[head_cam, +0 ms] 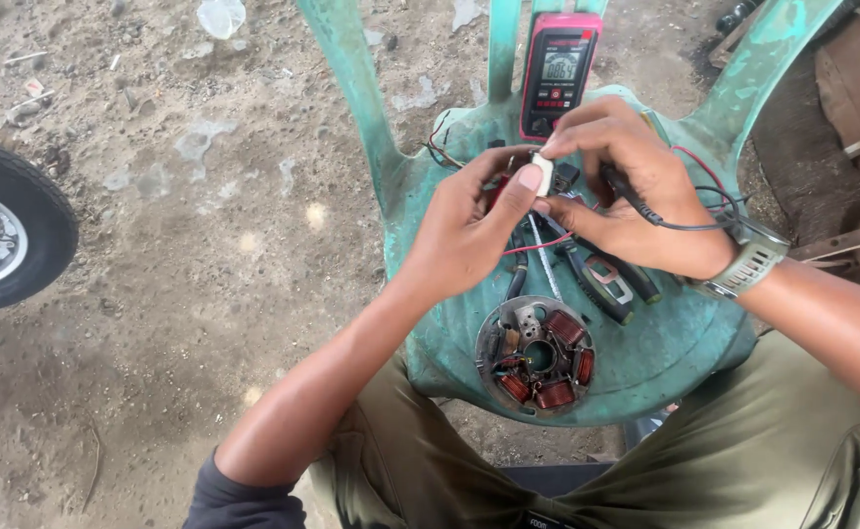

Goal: The person tests a small black electrical component and a white connector using a multimeter, checking for continuity. They then test the windings of a stator assembly by touching the probes to the copper coils and wires.

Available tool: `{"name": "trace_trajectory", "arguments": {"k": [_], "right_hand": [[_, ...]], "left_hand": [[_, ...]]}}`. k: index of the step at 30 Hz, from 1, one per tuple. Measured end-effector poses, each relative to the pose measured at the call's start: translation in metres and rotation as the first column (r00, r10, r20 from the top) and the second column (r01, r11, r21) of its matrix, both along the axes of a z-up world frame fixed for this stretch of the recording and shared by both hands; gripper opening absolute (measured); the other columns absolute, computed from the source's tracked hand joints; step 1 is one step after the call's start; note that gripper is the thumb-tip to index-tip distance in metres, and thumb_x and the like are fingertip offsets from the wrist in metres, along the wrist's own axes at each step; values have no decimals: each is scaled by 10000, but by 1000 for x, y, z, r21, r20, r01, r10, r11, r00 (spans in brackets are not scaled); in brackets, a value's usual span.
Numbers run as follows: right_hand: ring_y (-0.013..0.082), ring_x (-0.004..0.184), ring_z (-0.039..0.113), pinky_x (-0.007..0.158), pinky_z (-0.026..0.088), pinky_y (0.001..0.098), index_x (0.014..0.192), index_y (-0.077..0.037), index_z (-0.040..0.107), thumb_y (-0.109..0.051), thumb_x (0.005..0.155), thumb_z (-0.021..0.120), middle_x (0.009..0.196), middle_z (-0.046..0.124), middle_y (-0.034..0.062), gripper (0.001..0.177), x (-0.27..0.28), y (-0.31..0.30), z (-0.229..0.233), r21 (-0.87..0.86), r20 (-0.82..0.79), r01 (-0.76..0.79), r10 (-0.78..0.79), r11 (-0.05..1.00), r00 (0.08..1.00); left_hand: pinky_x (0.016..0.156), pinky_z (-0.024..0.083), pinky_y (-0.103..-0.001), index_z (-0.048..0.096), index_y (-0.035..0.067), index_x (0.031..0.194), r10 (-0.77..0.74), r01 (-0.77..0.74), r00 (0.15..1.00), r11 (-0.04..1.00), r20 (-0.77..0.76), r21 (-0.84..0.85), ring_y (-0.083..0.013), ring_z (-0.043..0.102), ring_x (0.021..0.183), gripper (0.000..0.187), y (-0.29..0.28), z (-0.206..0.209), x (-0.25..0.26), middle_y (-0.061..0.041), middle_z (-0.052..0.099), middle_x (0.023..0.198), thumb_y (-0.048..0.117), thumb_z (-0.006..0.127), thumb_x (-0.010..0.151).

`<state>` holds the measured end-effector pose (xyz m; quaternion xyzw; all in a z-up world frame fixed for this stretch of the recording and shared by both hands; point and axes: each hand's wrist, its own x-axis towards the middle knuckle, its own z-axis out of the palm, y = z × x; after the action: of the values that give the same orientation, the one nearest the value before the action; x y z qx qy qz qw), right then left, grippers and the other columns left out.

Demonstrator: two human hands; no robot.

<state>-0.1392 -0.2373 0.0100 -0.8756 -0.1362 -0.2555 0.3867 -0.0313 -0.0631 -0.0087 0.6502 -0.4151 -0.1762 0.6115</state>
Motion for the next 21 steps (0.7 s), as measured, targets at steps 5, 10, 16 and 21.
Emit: {"name": "trace_trajectory", "arguments": {"k": [5,10,16,21], "right_hand": [[106,585,422,598,405,251,1266,-97,515,-41,943,792,1254,527,138,428,-15,-17,-7,-59,-26,70,-72,996,997],[204,782,501,788,450,342,1333,-54,606,-193,950,790,1243,606,151,448,-23,-30,-12,-241,26,81,-77,967,997],[128,650,429,727,442,296,1285,-67,577,-119,906,833,1251,571,124,460,-25,-19,-12,-151,-9,44,-46,988,999],[95,623,434,556,415,243,1278,-102,542,-60,927,781,1196,540,103,427,-28,-14,-14,-39,-48,52,-54,998,997]], "left_hand": [[815,505,-257,689,43,1228,-85,87,991,996,-100,15,-63,592,943,417,-27,-12,-5,20,719,1020,368,552,1007],[466,256,-260,655,96,1309,-137,149,963,988,-233,33,-34,283,552,432,-23,-17,-17,88,379,638,384,481,1039],[568,411,-249,573,78,1352,-157,158,950,987,-269,-20,-64,463,646,498,-10,-16,-19,28,591,827,433,524,1006],[931,550,-270,458,177,1438,-272,250,955,952,-115,-175,-106,614,1137,437,-3,-20,-17,23,600,1295,295,626,1052]]}}
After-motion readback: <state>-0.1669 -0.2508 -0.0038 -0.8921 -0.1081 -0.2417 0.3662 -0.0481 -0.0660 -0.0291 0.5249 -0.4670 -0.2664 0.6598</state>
